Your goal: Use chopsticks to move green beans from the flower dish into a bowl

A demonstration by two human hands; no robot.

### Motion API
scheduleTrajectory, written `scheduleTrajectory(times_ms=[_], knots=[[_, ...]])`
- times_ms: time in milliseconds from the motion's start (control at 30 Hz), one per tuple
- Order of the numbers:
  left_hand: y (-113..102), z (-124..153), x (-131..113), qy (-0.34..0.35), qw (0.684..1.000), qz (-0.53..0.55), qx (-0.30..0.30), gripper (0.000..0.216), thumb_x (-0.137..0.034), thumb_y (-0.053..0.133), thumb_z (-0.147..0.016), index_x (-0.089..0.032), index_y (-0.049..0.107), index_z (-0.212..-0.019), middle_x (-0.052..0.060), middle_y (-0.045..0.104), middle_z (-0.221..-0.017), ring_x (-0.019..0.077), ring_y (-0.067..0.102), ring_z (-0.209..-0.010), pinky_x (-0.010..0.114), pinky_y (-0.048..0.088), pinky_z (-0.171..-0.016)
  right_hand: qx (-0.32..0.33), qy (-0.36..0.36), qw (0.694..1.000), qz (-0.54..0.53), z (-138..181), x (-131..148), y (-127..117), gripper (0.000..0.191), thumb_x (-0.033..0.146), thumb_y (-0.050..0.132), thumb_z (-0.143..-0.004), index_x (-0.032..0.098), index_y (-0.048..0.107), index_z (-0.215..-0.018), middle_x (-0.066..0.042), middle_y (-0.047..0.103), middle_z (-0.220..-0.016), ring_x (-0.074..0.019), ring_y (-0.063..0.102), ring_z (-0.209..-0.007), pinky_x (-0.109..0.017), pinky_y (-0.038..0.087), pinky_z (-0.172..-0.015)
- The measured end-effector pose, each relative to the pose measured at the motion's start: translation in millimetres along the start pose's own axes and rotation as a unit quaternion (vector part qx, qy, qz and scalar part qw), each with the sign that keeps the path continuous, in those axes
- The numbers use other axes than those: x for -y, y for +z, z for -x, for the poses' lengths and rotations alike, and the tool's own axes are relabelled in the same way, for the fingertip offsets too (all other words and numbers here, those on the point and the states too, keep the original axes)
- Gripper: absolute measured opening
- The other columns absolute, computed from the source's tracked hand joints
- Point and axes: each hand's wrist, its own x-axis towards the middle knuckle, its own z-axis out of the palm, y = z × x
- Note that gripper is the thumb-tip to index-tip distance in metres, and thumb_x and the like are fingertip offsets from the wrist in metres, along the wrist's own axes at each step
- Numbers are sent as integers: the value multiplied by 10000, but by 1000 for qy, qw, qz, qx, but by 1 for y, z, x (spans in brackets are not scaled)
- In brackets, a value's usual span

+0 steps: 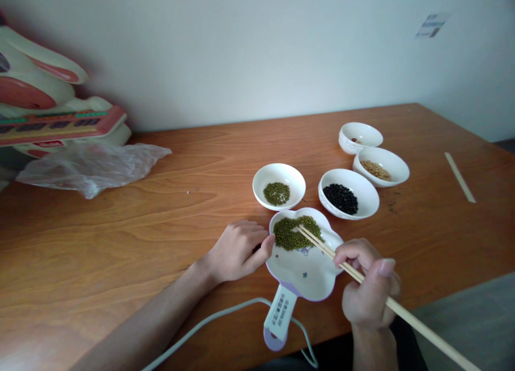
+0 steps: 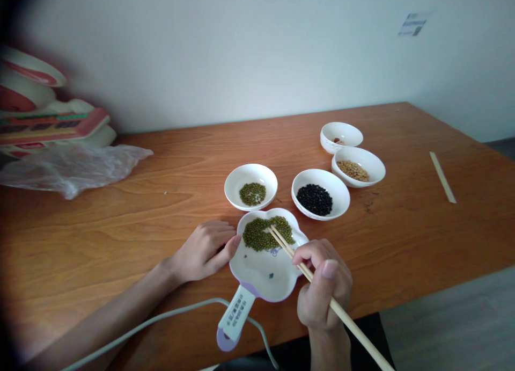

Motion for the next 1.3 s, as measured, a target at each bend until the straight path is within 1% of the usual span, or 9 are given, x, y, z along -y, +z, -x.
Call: scheduleTrajectory(times_ms=[133,300,433,500,600,700,900,1000,1300], knots=[[1,1,1,1,1000,0,1,461,-319,329,-1135,-201,485,-718,13,602,-690,166,496,-649,320,379,-688,-4,2,1000,-16,0,3,-6,704,549,197,-1117,212,655,-702,-51,618,-671,-200,528,-637,-360,341,-591],[0,0,1,1,1000,-4,0,475,-323,319,-1137,-201,493,-711,15,607,-687,169,495,-642,331,376,-677,-56,1,997,-60,-7,10,-9,745,664,228,-1082,227,681,-683,-56,638,-695,-230,586,-701,-369,400,-643],[1,0,0,-3,1000,-8,1,476,-329,320,-1136,-200,496,-713,18,617,-698,169,503,-646,335,380,-685,-141,-29,983,-113,-17,23,5,750,692,248,-1065,228,685,-670,-43,597,-629,-230,579,-668,-365,424,-646],[2,1,1,-5,1000,-8,-1,472,-326,322,-1136,-200,498,-718,19,620,-704,169,508,-651,335,381,-690,-158,-20,979,-126,-20,30,18,745,686,240,-1067,224,673,-674,-48,592,-638,-232,592,-671,-367,431,-645],[3,1,3,-1,1000,-7,-2,467,-320,326,-1137,-199,503,-722,18,621,-708,170,514,-658,333,380,-694,-105,19,988,-113,-20,34,36,759,702,175,-1064,227,655,-717,-53,610,-696,-225,594,-679,-374,435,-666],[3,1,2,2,1000,-4,-3,469,-321,329,-1138,-199,506,-721,16,620,-704,170,515,-659,329,382,-694,-49,37,991,-118,-14,35,39,716,679,175,-1076,236,650,-775,-45,628,-767,-209,584,-699,-365,425,-679],[1,1,1,3,1000,-4,-7,471,-320,325,-1137,-201,502,-717,16,618,-694,169,508,-648,325,379,-681,-46,40,994,-90,-1,38,1,754,725,172,-1056,244,669,-756,-47,645,-800,-240,606,-813,-366,415,-689],[1,1,1,5,1000,-10,-8,470,-319,326,-1136,-202,503,-716,16,614,-691,170,506,-644,328,376,-680,-16,52,997,-53,2,36,-16,760,734,175,-1051,240,663,-741,-50,653,-789,-242,603,-801,-366,411,-676],[1,1,2,-5,1000,-3,2,461,-330,324,-1138,-207,486,-725,11,601,-697,170,493,-653,330,384,-694,83,42,995,-25,3,25,-16,680,603,161,-1105,225,606,-756,-26,575,-711,-178,503,-652,-323,360,-570]])
